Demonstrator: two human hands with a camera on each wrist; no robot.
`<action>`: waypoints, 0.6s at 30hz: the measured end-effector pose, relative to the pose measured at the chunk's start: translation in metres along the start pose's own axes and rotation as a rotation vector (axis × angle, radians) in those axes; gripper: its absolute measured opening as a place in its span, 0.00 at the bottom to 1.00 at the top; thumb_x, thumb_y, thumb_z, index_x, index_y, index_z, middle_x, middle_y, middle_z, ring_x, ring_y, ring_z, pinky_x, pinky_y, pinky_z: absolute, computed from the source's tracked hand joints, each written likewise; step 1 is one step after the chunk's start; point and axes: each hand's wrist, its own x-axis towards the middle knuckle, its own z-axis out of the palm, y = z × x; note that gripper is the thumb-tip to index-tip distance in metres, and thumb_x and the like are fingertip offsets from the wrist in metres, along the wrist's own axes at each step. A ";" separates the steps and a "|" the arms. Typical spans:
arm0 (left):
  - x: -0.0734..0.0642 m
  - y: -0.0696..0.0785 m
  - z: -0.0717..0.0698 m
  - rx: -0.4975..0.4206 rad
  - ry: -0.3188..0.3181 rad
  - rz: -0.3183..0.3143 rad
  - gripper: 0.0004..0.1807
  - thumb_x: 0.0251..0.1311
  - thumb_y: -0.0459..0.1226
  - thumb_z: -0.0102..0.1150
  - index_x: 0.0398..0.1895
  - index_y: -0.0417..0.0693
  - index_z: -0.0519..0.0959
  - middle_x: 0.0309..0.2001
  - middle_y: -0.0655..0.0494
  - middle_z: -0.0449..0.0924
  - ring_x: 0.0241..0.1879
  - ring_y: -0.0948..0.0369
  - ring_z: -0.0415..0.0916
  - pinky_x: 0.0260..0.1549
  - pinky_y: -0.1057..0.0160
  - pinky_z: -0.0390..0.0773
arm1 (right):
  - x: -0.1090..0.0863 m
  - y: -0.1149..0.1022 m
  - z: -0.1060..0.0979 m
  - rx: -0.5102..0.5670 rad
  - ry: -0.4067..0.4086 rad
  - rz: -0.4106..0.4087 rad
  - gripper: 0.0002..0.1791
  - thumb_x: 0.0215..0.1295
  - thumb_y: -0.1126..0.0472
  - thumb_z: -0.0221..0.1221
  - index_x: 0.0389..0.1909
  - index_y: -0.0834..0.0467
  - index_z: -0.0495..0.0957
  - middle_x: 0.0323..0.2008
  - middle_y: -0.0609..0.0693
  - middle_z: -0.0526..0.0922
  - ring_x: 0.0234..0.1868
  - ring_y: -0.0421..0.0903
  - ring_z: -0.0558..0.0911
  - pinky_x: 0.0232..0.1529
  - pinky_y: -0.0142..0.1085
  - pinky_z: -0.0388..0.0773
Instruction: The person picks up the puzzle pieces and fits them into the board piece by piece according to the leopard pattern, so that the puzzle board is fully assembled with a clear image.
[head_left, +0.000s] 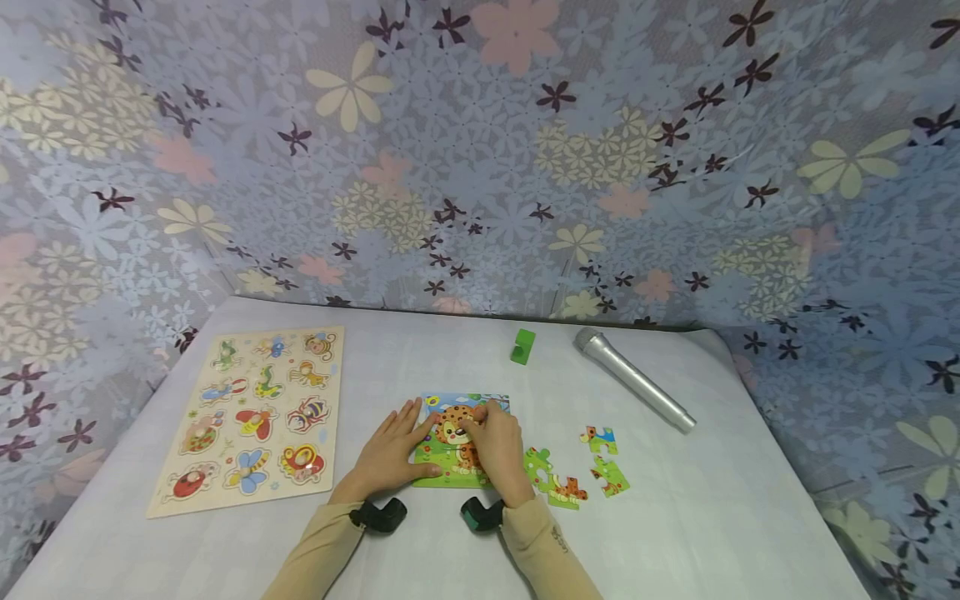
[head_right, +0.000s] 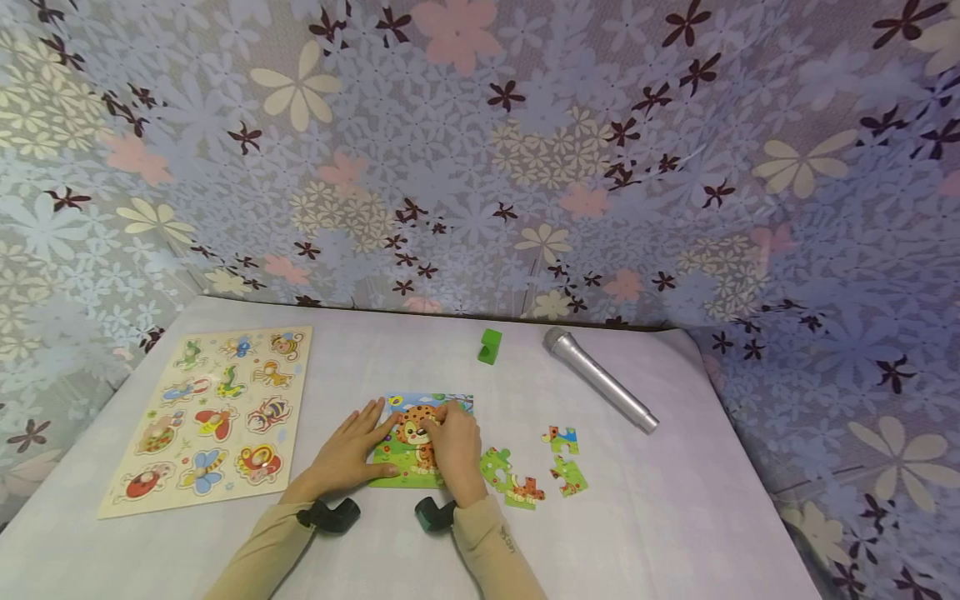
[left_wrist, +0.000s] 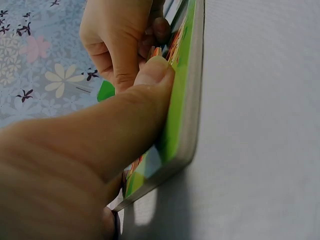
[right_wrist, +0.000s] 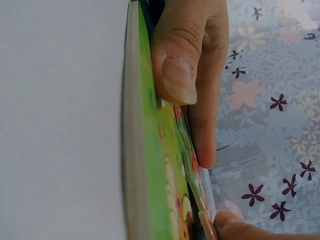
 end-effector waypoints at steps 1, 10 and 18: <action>0.000 0.000 0.000 0.002 -0.004 0.000 0.46 0.56 0.57 0.61 0.74 0.45 0.59 0.76 0.37 0.45 0.77 0.43 0.43 0.75 0.44 0.46 | 0.000 0.000 0.000 -0.005 0.000 -0.002 0.12 0.58 0.57 0.68 0.29 0.59 0.75 0.16 0.47 0.72 0.16 0.38 0.67 0.16 0.28 0.63; 0.000 -0.001 0.000 -0.002 -0.013 -0.010 0.46 0.57 0.58 0.61 0.74 0.45 0.58 0.77 0.38 0.44 0.77 0.44 0.42 0.75 0.44 0.45 | -0.001 0.000 0.003 -0.020 0.013 -0.008 0.15 0.58 0.56 0.68 0.27 0.59 0.72 0.17 0.46 0.69 0.16 0.39 0.67 0.16 0.29 0.62; 0.000 0.001 0.000 -0.010 -0.011 -0.014 0.46 0.56 0.57 0.61 0.74 0.46 0.58 0.77 0.38 0.44 0.77 0.44 0.41 0.75 0.45 0.45 | -0.001 0.002 0.005 -0.092 0.018 0.016 0.19 0.58 0.52 0.67 0.22 0.54 0.68 0.15 0.45 0.65 0.14 0.40 0.64 0.15 0.30 0.58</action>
